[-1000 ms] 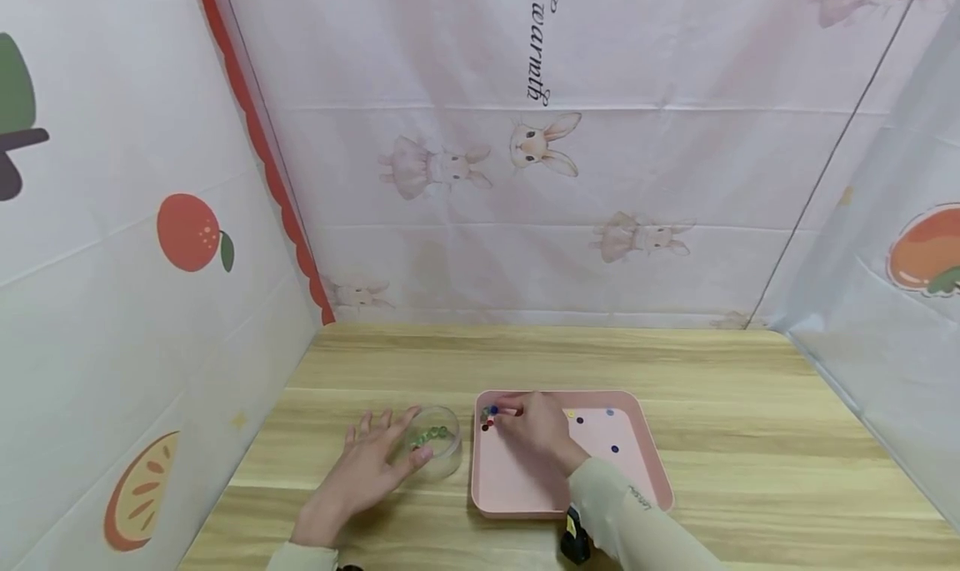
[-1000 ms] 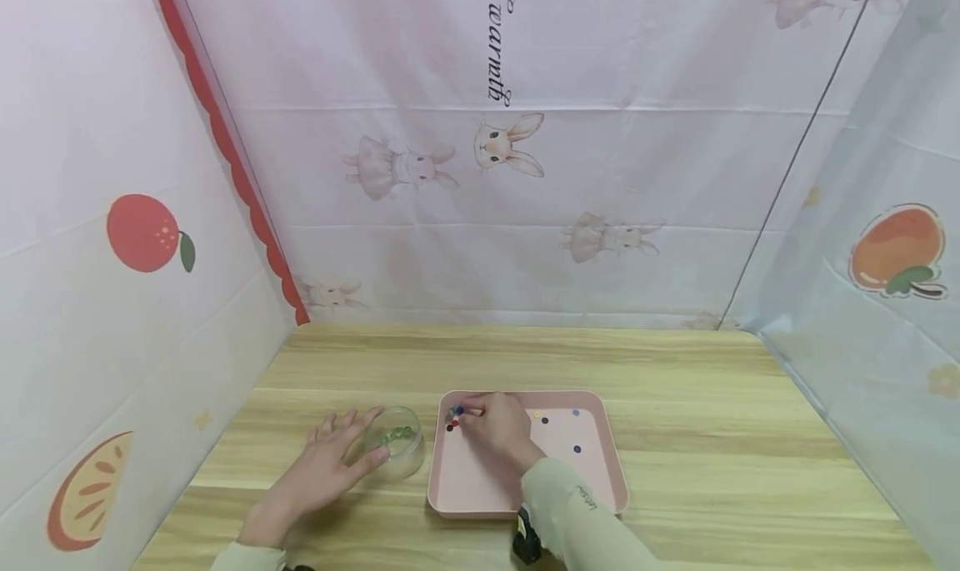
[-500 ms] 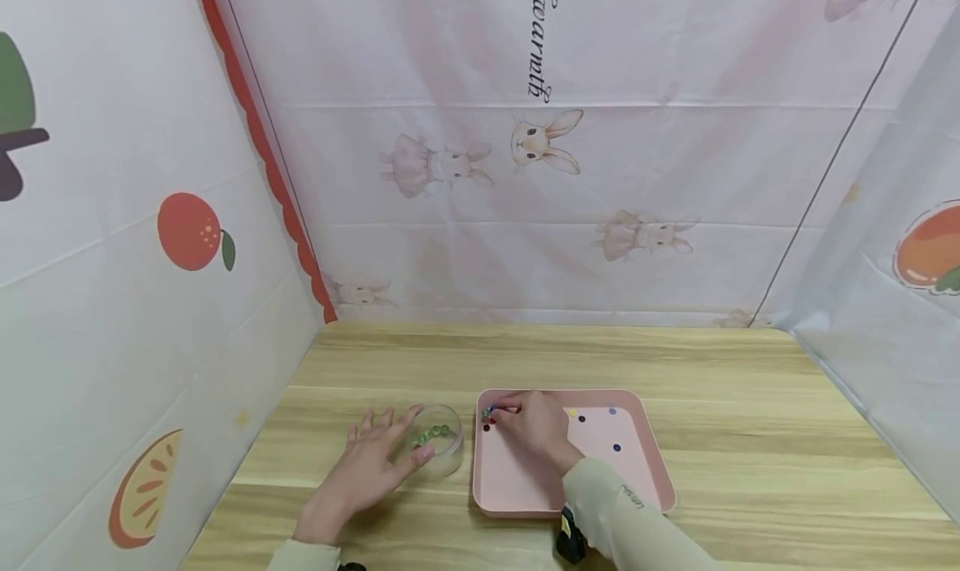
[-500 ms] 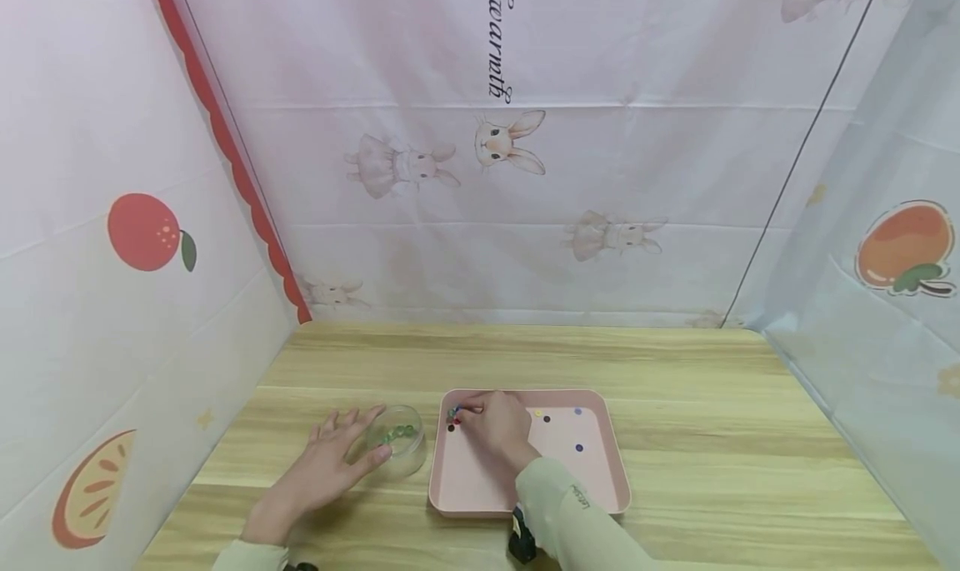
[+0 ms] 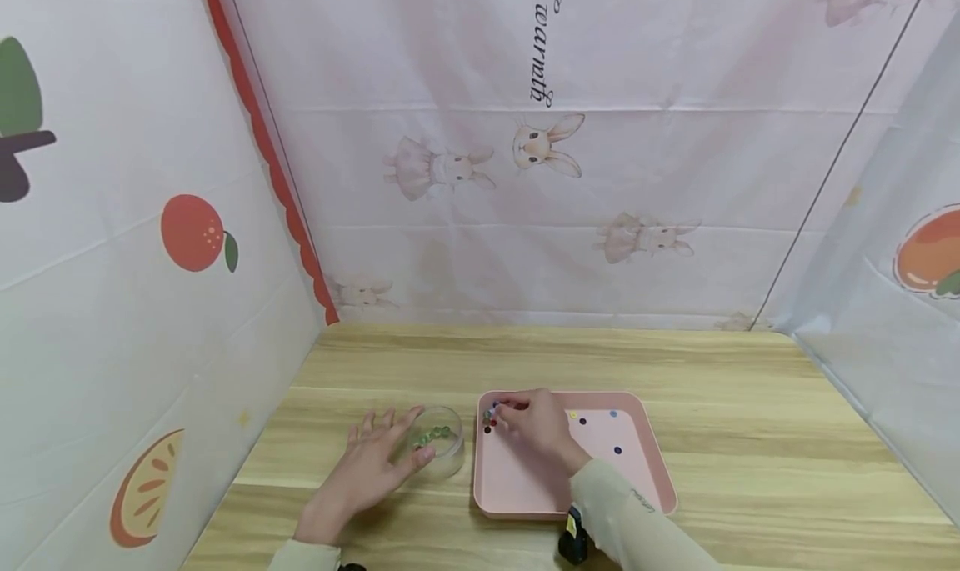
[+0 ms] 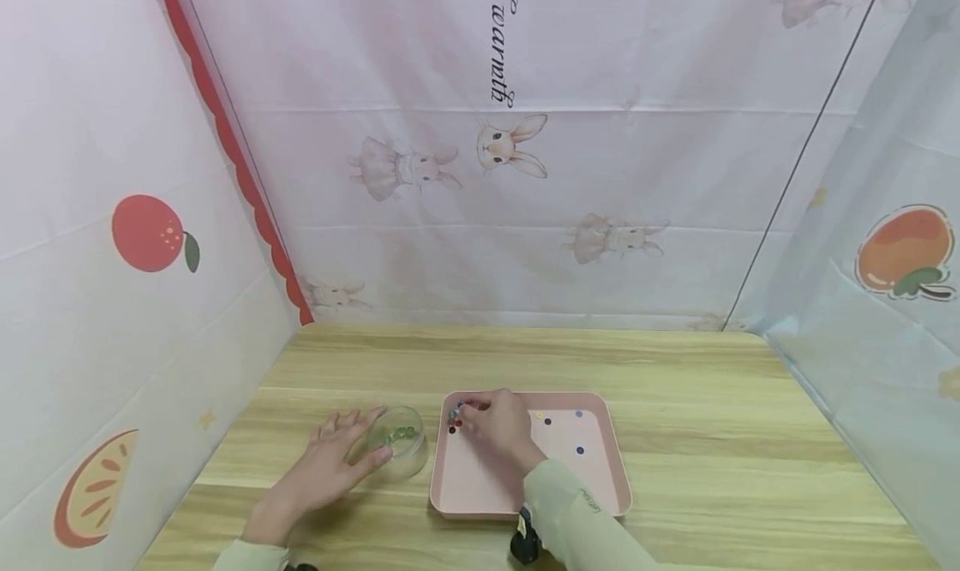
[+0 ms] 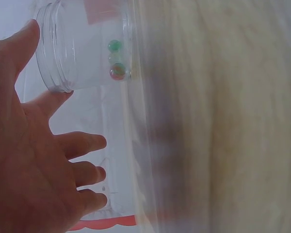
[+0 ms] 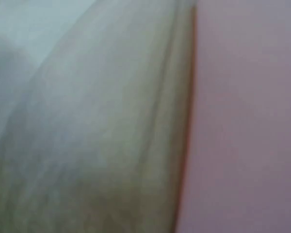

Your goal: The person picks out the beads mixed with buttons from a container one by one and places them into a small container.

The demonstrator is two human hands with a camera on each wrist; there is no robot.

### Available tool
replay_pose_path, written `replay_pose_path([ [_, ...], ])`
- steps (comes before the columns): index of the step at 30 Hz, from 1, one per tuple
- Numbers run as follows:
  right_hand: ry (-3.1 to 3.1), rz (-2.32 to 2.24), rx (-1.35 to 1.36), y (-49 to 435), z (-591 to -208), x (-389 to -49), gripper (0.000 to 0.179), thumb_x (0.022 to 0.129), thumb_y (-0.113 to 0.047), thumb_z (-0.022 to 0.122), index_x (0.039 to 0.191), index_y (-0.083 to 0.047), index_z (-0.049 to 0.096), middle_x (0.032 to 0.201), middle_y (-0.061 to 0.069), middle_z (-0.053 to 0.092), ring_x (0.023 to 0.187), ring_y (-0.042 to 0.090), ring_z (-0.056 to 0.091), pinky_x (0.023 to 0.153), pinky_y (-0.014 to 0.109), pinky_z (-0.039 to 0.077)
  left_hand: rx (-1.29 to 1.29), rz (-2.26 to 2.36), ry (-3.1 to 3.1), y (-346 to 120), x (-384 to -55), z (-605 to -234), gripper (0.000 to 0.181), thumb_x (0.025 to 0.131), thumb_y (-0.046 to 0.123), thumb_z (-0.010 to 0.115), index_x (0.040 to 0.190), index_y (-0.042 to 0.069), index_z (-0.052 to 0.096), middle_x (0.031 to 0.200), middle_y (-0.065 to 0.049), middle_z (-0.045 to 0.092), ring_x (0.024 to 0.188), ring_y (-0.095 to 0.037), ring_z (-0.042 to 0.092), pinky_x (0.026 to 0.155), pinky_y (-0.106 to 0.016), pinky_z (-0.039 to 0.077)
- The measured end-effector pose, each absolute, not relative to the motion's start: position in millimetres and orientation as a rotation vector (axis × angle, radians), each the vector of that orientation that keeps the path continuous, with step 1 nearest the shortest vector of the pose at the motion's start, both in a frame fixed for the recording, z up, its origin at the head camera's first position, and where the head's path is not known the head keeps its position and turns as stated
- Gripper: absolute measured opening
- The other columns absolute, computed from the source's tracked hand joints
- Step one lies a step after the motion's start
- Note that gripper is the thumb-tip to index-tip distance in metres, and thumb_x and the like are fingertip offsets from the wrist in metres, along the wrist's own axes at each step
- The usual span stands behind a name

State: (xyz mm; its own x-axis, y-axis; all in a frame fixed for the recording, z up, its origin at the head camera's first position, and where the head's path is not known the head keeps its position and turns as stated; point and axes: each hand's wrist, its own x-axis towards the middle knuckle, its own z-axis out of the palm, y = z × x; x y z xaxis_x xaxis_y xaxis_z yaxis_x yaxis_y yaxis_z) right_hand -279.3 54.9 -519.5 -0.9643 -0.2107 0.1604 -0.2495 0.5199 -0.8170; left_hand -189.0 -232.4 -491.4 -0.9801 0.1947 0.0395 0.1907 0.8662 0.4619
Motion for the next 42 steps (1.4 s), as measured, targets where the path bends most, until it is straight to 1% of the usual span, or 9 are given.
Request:
replay_pose_path([
  [7, -2.662, 1.707, 0.421, 62.0, -508.6, -277.3, 0.021, 0.099, -0.021, 0.075, 0.116, -0.012, 0.082, 0.093, 0.009, 0.082, 0.071, 0.02, 0.074, 0.057, 0.021, 0.053, 0.315, 0.751, 3.026, -233.3, -189.4, -492.3, 0.073, 0.104, 0.063, 0.052, 0.167, 0.03, 0.033, 0.166, -0.031, 0.032, 0.154, -0.066, 0.011, 0.121, -0.081, 0.002],
  [12, -2.607, 1.799, 0.408, 63.2, -498.6, -273.7, 0.024, 0.099, -0.023, 0.075, 0.119, -0.012, 0.081, 0.1, 0.009, 0.083, 0.078, 0.026, 0.08, 0.067, 0.03, 0.063, 0.327, 0.747, 3.035, -234.6, -189.2, -493.8, 0.073, 0.105, 0.062, 0.053, 0.166, 0.028, 0.034, 0.165, -0.031, 0.035, 0.152, -0.068, 0.014, 0.12, -0.082, 0.003],
  [18, -2.544, 1.76, 0.483, 60.3, -488.0, -270.5, 0.026, 0.096, -0.031, 0.079, 0.119, -0.021, 0.082, 0.114, 0.004, 0.082, 0.106, 0.025, 0.079, 0.078, 0.022, 0.062, 0.317, 0.749, 3.032, -234.4, -188.0, -495.5, 0.073, 0.104, 0.062, 0.053, 0.166, 0.029, 0.034, 0.165, -0.03, 0.036, 0.152, -0.068, 0.015, 0.121, -0.081, 0.002],
  [21, -2.538, 1.737, 0.515, 58.3, -484.3, -269.6, 0.024, 0.095, -0.034, 0.08, 0.117, -0.025, 0.083, 0.126, 0.002, 0.078, 0.123, 0.024, 0.072, 0.075, 0.02, 0.059, 0.316, 0.766, 3.029, -234.0, -187.8, -495.9, 0.073, 0.104, 0.061, 0.054, 0.166, 0.028, 0.035, 0.164, -0.03, 0.036, 0.151, -0.068, 0.015, 0.121, -0.082, 0.002],
  [25, -2.55, 1.715, 0.53, 55.4, -481.5, -268.2, 0.021, 0.093, -0.034, 0.082, 0.113, -0.028, 0.083, 0.136, 0.003, 0.074, 0.134, 0.027, 0.065, 0.091, 0.034, 0.062, 0.319, 0.778, 3.026, -233.7, -188.2, -495.8, 0.072, 0.105, 0.06, 0.054, 0.166, 0.026, 0.035, 0.164, -0.03, 0.037, 0.151, -0.069, 0.016, 0.121, -0.082, 0.001],
  [27, -2.544, 1.718, 0.549, 53.8, -481.4, -268.0, 0.02, 0.093, -0.033, 0.082, 0.112, -0.026, 0.084, 0.138, 0.005, 0.073, 0.136, 0.029, 0.064, 0.107, 0.043, 0.057, 0.318, 0.78, 3.026, -233.5, -188.5, -495.3, 0.072, 0.105, 0.06, 0.054, 0.166, 0.027, 0.036, 0.164, -0.03, 0.037, 0.151, -0.069, 0.016, 0.121, -0.082, 0.001],
  [30, -2.528, 1.734, 0.57, 51.6, -481.4, -267.9, 0.021, 0.094, -0.031, 0.082, 0.112, -0.023, 0.084, 0.139, 0.007, 0.072, 0.139, 0.03, 0.062, 0.112, 0.052, 0.052, 0.316, 0.777, 3.023, -233.0, -188.7, -494.4, 0.072, 0.105, 0.06, 0.054, 0.166, 0.027, 0.035, 0.165, -0.031, 0.036, 0.151, -0.069, 0.015, 0.12, -0.083, 0.002],
  [36, -2.53, 1.762, 0.58, 45.7, -480.1, -267.6, 0.022, 0.094, -0.037, 0.081, 0.112, -0.025, 0.084, 0.14, 0.008, 0.072, 0.139, 0.029, 0.061, 0.105, 0.042, 0.057, 0.307, 0.771, 3.029, -231.5, -187.8, -491.4, 0.072, 0.104, 0.061, 0.054, 0.166, 0.029, 0.035, 0.165, -0.033, 0.034, 0.152, -0.068, 0.014, 0.119, -0.084, 0.004],
  [42, -2.563, 1.796, 0.578, 40.4, -477.5, -264.2, 0.024, 0.095, -0.04, 0.08, 0.115, -0.028, 0.083, 0.131, 0.003, 0.076, 0.124, 0.02, 0.07, 0.069, 0.02, 0.051, 0.314, 0.773, 3.033, -230.6, -186.9, -489.4, 0.071, 0.105, 0.06, 0.054, 0.165, 0.029, 0.036, 0.165, -0.033, 0.035, 0.152, -0.068, 0.015, 0.119, -0.085, 0.005],
])
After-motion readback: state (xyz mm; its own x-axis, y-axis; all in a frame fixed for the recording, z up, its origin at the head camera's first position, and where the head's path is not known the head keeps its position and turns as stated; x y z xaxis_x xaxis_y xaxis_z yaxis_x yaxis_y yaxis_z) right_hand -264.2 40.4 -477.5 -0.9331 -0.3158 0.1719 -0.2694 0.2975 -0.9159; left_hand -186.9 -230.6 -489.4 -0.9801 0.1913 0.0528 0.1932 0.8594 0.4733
